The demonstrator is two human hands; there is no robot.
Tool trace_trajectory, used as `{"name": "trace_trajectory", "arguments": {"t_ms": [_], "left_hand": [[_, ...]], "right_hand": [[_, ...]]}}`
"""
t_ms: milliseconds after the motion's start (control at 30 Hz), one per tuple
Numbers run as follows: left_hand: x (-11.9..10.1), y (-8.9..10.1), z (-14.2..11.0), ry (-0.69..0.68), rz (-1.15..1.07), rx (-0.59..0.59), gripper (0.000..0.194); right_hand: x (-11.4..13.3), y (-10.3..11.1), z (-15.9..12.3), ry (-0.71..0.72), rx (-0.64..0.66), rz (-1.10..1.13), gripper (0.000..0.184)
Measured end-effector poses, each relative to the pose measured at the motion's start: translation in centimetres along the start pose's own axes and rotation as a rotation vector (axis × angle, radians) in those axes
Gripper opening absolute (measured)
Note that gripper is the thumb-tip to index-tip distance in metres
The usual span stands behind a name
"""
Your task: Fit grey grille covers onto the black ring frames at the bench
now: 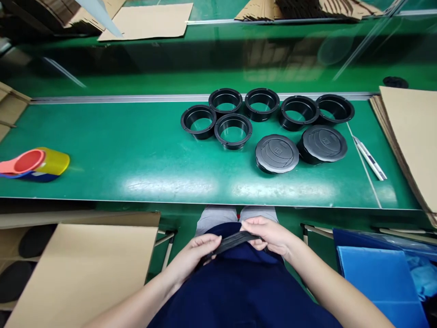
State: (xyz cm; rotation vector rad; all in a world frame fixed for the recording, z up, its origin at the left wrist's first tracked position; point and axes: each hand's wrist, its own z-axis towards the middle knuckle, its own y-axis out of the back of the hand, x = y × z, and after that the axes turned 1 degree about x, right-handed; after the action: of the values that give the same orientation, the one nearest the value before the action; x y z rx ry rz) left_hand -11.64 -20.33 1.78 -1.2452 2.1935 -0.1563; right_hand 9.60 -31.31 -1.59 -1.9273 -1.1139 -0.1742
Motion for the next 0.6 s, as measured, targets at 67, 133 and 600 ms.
{"name": "trace_trajectory", "arguments": {"t_ms": [67,133,600], "left_hand": [[0.0,0.0,0.7,0.006,-0.054,-0.076,0.042],[0.0,0.2,1.1,0.0,-0.068,-0.1,0.044],[-0.7,-1.2,1.9,-0.046,0.092,-0.017,0.049]], "right_hand": [[-0.3,0.7,-1.4,0.065,-0.002,-0.023,0.055],[-0.5,1.2,-2.8,0.147,0.008,-0.098,0.048],[-1.1,-0.7,-3.1,0.467,-0.296,-0.839,0.016]]}}
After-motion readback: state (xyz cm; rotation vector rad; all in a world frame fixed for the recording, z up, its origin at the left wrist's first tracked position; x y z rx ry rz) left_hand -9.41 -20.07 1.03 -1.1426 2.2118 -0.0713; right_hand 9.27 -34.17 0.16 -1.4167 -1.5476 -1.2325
